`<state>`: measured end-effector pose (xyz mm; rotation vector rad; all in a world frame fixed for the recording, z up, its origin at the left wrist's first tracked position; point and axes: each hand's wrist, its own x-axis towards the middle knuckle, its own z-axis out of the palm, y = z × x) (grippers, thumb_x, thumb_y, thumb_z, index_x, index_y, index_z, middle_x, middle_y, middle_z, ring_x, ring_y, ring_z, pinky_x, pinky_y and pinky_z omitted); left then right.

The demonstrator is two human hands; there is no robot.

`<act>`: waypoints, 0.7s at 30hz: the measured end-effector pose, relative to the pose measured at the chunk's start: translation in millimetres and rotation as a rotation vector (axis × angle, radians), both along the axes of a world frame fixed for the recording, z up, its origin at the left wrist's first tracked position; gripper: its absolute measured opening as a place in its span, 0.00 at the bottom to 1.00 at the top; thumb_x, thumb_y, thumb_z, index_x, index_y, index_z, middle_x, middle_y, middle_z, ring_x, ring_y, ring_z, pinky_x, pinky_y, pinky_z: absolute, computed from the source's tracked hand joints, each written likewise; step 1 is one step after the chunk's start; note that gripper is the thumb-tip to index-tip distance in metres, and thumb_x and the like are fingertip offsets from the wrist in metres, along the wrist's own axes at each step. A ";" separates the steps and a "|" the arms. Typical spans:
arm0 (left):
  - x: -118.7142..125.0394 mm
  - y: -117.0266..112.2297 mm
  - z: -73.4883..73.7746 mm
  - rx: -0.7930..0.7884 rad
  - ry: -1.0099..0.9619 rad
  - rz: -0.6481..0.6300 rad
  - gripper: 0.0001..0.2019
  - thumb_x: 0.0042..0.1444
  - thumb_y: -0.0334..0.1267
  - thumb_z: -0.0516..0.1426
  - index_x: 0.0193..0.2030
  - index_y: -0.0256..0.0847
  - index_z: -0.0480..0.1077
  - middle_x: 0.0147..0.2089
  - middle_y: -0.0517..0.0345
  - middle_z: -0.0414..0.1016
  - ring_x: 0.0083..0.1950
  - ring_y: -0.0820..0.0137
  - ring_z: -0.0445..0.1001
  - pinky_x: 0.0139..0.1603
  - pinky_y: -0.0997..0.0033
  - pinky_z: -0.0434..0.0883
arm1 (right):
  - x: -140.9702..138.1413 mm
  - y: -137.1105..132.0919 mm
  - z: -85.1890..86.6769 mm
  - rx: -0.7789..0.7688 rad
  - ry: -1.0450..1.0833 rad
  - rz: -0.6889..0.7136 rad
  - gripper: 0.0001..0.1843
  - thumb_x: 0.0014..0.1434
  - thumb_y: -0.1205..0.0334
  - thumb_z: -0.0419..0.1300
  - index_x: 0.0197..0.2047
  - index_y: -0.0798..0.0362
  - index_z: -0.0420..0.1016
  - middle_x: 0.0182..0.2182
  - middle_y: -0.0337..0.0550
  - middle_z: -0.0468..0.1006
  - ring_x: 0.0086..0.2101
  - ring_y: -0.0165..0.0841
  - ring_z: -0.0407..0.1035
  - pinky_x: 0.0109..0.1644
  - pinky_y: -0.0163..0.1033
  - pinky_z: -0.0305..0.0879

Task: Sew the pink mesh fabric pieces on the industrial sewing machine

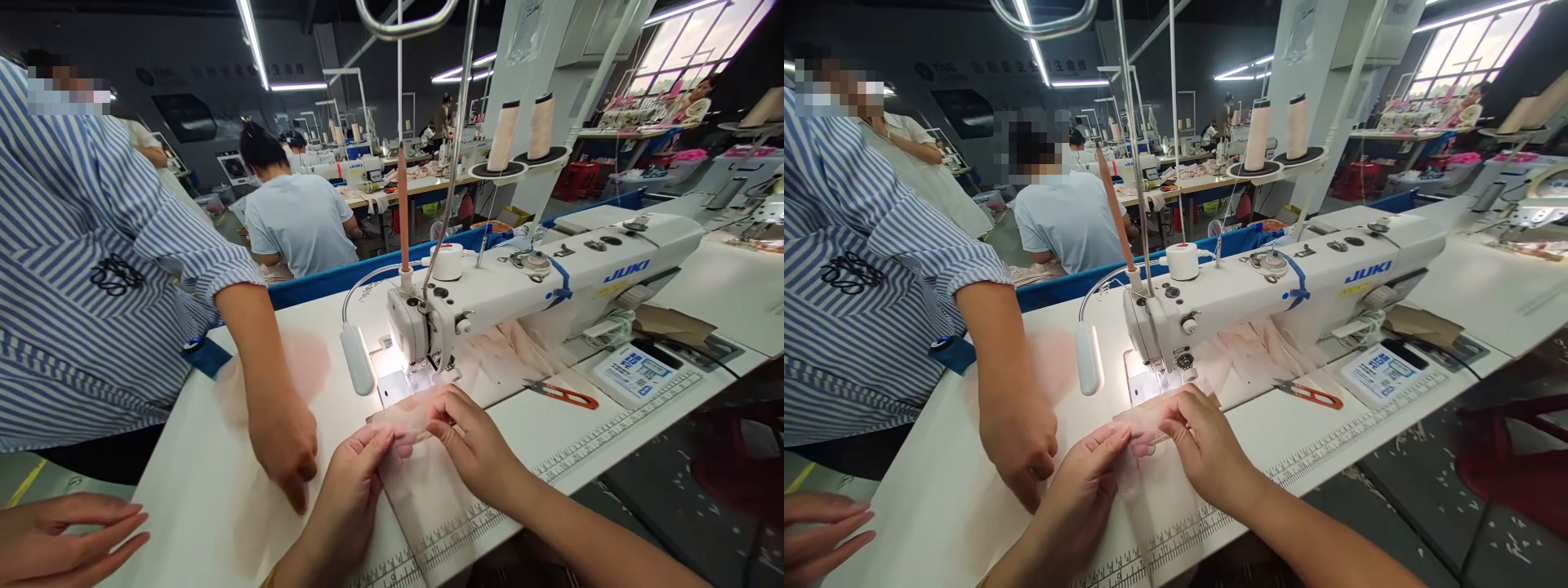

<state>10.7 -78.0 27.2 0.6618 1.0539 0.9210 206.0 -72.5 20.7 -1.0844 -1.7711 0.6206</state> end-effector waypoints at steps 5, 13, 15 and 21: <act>2.2 -0.9 -4.2 0.034 -0.038 -0.038 0.15 0.55 0.50 0.70 0.34 0.39 0.80 0.37 0.53 0.81 0.40 0.64 0.74 0.43 0.72 0.71 | -0.8 -5.8 2.7 0.002 0.062 0.148 0.17 0.79 0.51 0.46 0.39 0.48 0.66 0.35 0.40 0.73 0.37 0.36 0.68 0.42 0.41 0.65; 7.3 -9.3 -0.7 0.060 -0.020 -0.134 0.21 0.53 0.56 0.71 0.34 0.39 0.76 0.32 0.58 0.75 0.32 0.70 0.70 0.36 0.73 0.67 | 0.1 -6.7 6.6 -0.024 -0.048 0.152 0.17 0.79 0.54 0.45 0.37 0.47 0.61 0.29 0.36 0.72 0.29 0.33 0.66 0.34 0.37 0.61; 6.3 -9.9 2.5 0.069 -0.042 -0.208 0.21 0.51 0.55 0.72 0.37 0.39 0.77 0.36 0.56 0.77 0.36 0.67 0.72 0.38 0.72 0.68 | -2.4 -10.0 9.3 -0.097 0.004 0.188 0.14 0.78 0.55 0.46 0.38 0.47 0.60 0.28 0.35 0.72 0.28 0.32 0.66 0.33 0.36 0.62; 1.4 -8.6 -7.6 0.051 0.072 -0.228 0.23 0.47 0.56 0.74 0.31 0.36 0.77 0.29 0.59 0.73 0.30 0.72 0.67 0.30 0.76 0.61 | 6.5 -5.3 2.1 0.258 -0.234 0.268 0.11 0.71 0.72 0.45 0.40 0.47 0.61 0.29 0.36 0.71 0.29 0.33 0.64 0.35 0.37 0.60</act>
